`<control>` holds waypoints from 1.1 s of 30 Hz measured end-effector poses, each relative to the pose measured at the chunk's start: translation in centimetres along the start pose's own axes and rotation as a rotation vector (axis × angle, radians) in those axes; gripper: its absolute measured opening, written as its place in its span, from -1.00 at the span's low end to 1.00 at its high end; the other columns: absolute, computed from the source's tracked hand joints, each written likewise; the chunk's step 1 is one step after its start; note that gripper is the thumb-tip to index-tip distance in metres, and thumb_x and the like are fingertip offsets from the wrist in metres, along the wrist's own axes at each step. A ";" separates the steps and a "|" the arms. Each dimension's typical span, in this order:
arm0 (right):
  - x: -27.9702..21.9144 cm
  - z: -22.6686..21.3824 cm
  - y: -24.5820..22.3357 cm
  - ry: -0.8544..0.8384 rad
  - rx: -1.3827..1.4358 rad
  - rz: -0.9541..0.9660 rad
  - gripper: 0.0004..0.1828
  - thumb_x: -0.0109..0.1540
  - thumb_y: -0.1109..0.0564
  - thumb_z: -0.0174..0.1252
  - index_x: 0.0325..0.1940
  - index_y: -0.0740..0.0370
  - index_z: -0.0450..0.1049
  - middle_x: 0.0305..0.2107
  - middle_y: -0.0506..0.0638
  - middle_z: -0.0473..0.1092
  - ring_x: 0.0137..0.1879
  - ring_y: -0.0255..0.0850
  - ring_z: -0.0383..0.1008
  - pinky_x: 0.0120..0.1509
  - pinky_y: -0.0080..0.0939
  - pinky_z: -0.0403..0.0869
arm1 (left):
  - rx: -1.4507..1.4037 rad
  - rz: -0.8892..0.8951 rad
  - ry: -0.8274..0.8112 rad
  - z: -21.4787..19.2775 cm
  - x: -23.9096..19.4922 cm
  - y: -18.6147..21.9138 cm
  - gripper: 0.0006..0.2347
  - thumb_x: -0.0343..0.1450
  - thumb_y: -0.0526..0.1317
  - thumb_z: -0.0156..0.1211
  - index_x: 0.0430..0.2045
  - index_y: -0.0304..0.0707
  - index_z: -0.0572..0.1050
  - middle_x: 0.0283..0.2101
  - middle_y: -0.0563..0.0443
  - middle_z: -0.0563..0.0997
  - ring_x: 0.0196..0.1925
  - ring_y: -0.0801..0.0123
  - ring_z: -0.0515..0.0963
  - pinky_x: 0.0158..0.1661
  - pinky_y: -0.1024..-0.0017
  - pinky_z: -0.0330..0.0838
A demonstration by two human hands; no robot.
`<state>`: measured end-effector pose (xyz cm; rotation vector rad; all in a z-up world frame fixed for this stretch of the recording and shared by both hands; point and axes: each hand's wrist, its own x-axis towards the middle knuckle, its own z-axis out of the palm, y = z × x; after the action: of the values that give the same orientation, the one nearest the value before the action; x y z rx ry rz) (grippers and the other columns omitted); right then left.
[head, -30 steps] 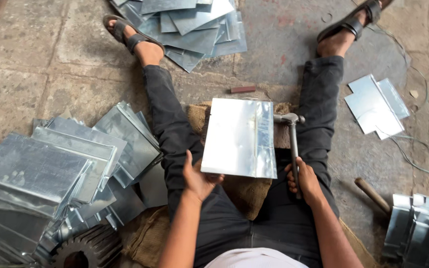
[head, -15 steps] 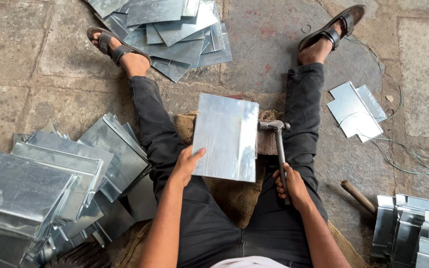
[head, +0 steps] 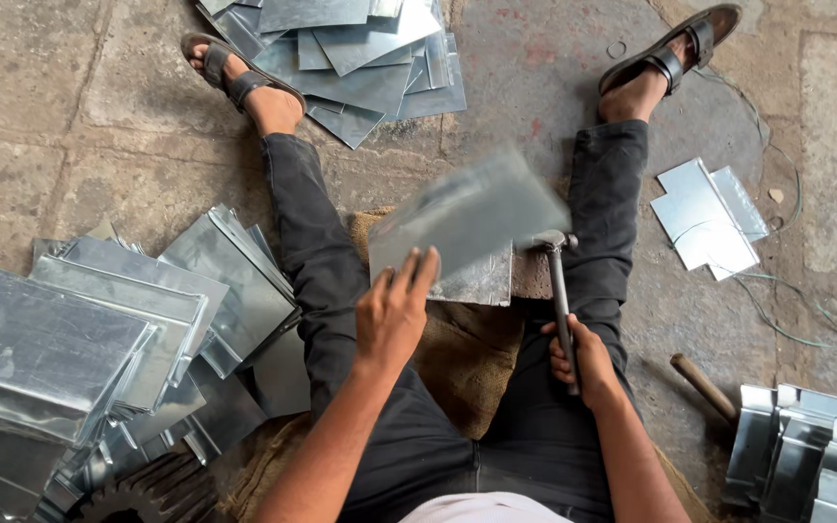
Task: The person hammers a metal sheet on an anvil while sitting on the floor, using a hammer to flatten or shape the edges of several sheets from a stack.
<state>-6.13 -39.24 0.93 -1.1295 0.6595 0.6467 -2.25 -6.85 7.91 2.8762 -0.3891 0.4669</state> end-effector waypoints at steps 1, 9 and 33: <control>0.0 -0.2 0.0 0.006 0.011 -0.006 -0.51 0.45 -0.17 -0.27 -0.09 0.28 0.36 -0.62 -0.09 0.13 -0.65 -0.39 0.05 -0.65 -0.38 0.09 | 0.029 0.063 -0.051 0.8 -0.9 -0.1 -0.58 0.40 -0.45 0.22 0.19 -0.17 0.48 0.13 -0.16 0.62 -0.06 -0.10 0.70 -0.20 0.21 0.68; 0.8 -1.0 0.9 -0.014 0.069 -0.091 -0.55 0.43 -0.20 -0.13 -0.10 0.28 0.31 -0.58 -0.11 0.15 -0.62 -0.42 0.08 -0.64 -0.44 0.10 | -0.004 0.140 -0.407 2.7 -5.5 -1.4 -0.33 0.30 -0.54 0.14 0.31 0.19 0.33 0.44 0.07 0.28 0.40 -0.13 0.29 0.32 -0.32 0.00; -8.0 6.1 -6.4 -0.128 -0.196 -1.467 -0.63 0.51 -0.20 -0.03 0.27 0.01 0.20 -0.48 -0.02 0.34 -0.60 -0.37 0.18 -0.51 -0.42 0.23 | -0.008 -0.416 -0.362 12.9 5.2 -0.2 -0.43 0.57 0.02 -0.40 0.50 -0.23 -0.14 0.59 0.00 -0.14 0.61 0.27 -0.14 0.47 -0.14 -0.45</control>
<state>-5.60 -36.40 12.54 -1.3946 -0.4263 -0.4941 6.23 -10.95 -2.39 2.9141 0.1604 -0.1265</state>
